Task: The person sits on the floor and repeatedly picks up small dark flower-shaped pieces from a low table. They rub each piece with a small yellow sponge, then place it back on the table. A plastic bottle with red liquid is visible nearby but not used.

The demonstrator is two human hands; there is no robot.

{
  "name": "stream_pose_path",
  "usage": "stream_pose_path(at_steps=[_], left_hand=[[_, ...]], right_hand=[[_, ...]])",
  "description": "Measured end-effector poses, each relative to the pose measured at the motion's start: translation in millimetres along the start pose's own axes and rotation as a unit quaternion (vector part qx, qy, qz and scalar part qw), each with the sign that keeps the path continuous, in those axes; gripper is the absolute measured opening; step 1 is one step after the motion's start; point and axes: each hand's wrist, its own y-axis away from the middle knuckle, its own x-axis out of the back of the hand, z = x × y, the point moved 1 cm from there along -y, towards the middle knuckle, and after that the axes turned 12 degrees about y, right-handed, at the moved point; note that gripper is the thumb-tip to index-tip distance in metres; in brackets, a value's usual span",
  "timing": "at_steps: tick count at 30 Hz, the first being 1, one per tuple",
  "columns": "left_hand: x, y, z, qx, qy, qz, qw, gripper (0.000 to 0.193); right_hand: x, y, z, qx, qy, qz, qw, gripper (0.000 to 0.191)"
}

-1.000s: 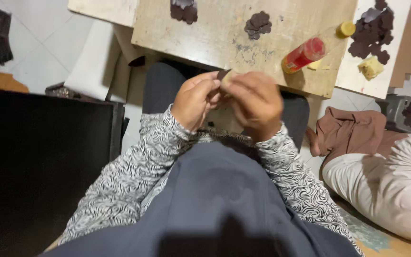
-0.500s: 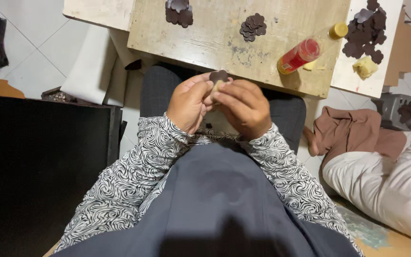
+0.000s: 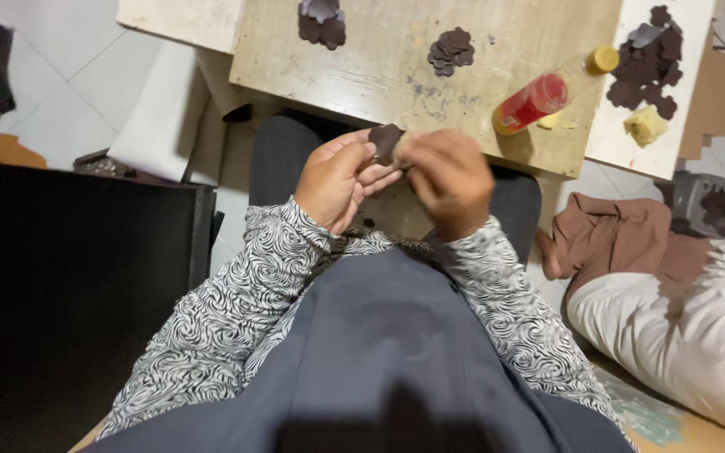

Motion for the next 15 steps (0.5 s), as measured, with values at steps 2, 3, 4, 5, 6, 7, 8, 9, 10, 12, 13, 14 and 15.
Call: stream_pose_path(at_steps=[2, 3, 4, 5, 6, 7, 8, 9, 10, 12, 13, 14, 15], left_hand=[[3, 0, 1, -0.015, -0.027, -0.008, 0.999, 0.031], [2, 0, -1, -0.033, -0.045, -0.047, 0.997, 0.031], [2, -1, -3, -0.053, -0.061, -0.086, 0.993, 0.032], [1, -2, -5, -0.059, -0.049, -0.104, 0.992, 0.031], [1, -2, -7, -0.065, -0.038, -0.120, 0.990, 0.031], [0, -3, -8, -0.070, -0.026, -0.138, 0.988, 0.030], [1, -3, -8, -0.056, -0.044, -0.111, 0.991, 0.031], [3, -3, -9, -0.044, -0.062, -0.083, 0.994, 0.032], [4, -4, -9, -0.034, -0.079, -0.053, 0.995, 0.033], [7, -4, -9, -0.040, -0.080, -0.049, 0.995, 0.032], [9, -4, -11, -0.041, -0.079, -0.048, 0.995, 0.032], [9, -6, -12, -0.062, -0.094, -0.069, 0.991, 0.032], [10, -8, -14, -0.084, -0.111, -0.088, 0.986, 0.032]], right_hand=[[1, 1, 4, -0.041, 0.001, 0.008, 0.999, 0.031], [1, 2, 4, -0.034, 0.003, 0.018, 0.999, 0.031], [1, 2, 4, -0.025, 0.005, 0.029, 0.999, 0.031], [0, 2, 4, -0.013, 0.000, 0.020, 1.000, 0.030], [-2, 2, 4, -0.001, -0.006, 0.011, 1.000, 0.029], [-2, 1, 3, 0.010, -0.011, 0.003, 1.000, 0.028], [-2, -1, 4, -0.017, -0.001, 0.000, 1.000, 0.028], [-1, -3, 5, -0.043, 0.007, -0.002, 0.999, 0.028], [0, -5, 6, -0.068, 0.013, -0.005, 0.998, 0.028], [6, -5, 3, -0.053, 0.013, 0.027, 0.998, 0.029], [9, -5, 1, -0.047, 0.015, 0.041, 0.998, 0.029], [10, -4, -2, -0.017, 0.009, 0.036, 0.999, 0.027], [10, -3, -5, 0.013, 0.001, 0.032, 0.999, 0.025]])
